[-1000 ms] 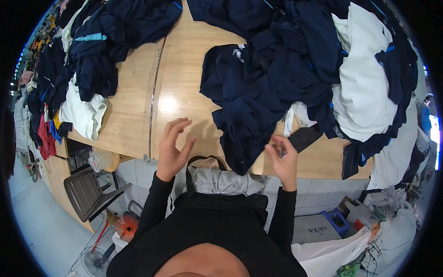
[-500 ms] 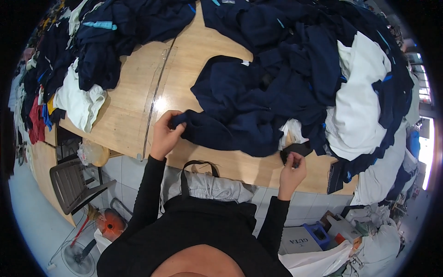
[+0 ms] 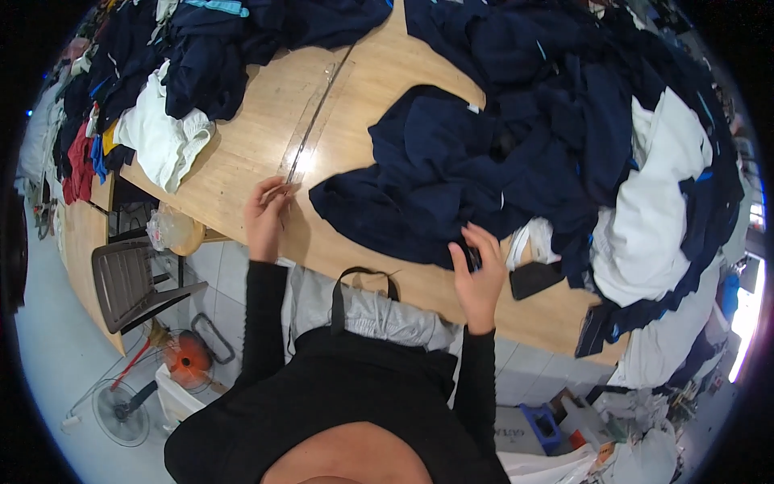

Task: Trim loose threads from navy blue garments using small thread cutters on a factory work table.

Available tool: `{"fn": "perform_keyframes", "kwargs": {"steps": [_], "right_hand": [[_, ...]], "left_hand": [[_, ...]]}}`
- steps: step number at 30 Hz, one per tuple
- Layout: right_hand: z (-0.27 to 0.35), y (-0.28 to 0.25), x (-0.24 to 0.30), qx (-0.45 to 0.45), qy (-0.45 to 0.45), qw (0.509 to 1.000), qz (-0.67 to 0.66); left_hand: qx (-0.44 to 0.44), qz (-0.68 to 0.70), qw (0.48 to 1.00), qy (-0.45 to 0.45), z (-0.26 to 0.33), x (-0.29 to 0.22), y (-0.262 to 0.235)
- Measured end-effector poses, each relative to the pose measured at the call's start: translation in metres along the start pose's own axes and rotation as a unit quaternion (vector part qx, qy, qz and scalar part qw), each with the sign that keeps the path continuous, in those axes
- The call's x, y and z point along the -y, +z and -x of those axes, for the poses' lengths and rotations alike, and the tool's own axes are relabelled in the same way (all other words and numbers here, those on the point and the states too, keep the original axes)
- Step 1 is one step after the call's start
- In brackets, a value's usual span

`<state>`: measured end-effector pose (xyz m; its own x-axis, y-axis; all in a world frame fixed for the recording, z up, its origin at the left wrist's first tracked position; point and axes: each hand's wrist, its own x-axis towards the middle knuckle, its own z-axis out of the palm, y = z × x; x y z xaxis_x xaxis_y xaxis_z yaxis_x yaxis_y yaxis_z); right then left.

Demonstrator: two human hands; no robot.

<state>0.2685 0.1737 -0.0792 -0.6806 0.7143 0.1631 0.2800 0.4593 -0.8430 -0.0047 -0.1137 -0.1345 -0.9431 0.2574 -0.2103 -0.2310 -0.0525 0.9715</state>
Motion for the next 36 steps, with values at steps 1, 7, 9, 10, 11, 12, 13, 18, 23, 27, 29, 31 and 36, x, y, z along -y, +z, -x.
{"fn": "perform_keyframes", "kwargs": {"steps": [1, 7, 9, 10, 11, 12, 13, 18, 23, 27, 29, 31, 36], "right_hand": [[0.005, -0.009, -0.008, -0.031, 0.023, 0.999, 0.001], [-0.007, 0.011, 0.021, -0.001, -0.019, 0.999, 0.033], [-0.020, 0.033, 0.033, 0.058, -0.109, 0.979, 0.164], [-0.021, 0.038, 0.033, 0.054, -0.120, 0.978, 0.160], [-0.023, 0.044, 0.029, 0.062, -0.108, 0.975, 0.187], [-0.024, 0.050, 0.029, 0.071, -0.100, 0.970, 0.210], [-0.021, 0.050, 0.021, 0.066, -0.109, 0.968, 0.217], [-0.016, 0.028, -0.010, 0.113, -0.025, 0.986, 0.121], [-0.029, -0.021, 0.088, 0.198, 0.037, 0.935, -0.293], [-0.039, -0.027, 0.139, 0.091, -0.109, 0.983, -0.113], [-0.053, -0.019, 0.112, 0.029, -0.093, 0.989, -0.110], [-0.060, -0.018, 0.102, -0.056, -0.071, 0.994, -0.063], [-0.040, -0.009, 0.091, -0.109, -0.068, 0.989, 0.073]], "left_hand": [[0.003, 0.009, 1.000, 0.000, -0.007, -0.007, 0.012], [0.097, -0.287, 0.947, 0.105, -0.003, -0.007, 0.055], [0.075, -0.378, 0.906, 0.176, -0.007, -0.001, 0.066], [0.056, -0.395, 0.900, 0.173, -0.005, -0.008, 0.070], [0.065, -0.396, 0.896, 0.189, -0.005, -0.006, 0.070], [0.069, -0.399, 0.891, 0.207, -0.003, -0.003, 0.067], [0.108, -0.380, 0.891, 0.226, -0.003, -0.001, 0.065], [0.206, -0.311, 0.897, 0.239, -0.006, 0.002, 0.055], [0.054, -0.302, 0.881, 0.359, 0.007, -0.061, 0.039], [-0.072, -0.333, 0.840, 0.422, 0.005, -0.127, 0.044], [-0.071, -0.335, 0.834, 0.433, 0.001, -0.131, 0.048], [0.040, -0.411, 0.842, 0.347, -0.002, -0.121, 0.051], [0.224, -0.107, 0.919, 0.307, 0.059, -0.093, 0.100]]}}
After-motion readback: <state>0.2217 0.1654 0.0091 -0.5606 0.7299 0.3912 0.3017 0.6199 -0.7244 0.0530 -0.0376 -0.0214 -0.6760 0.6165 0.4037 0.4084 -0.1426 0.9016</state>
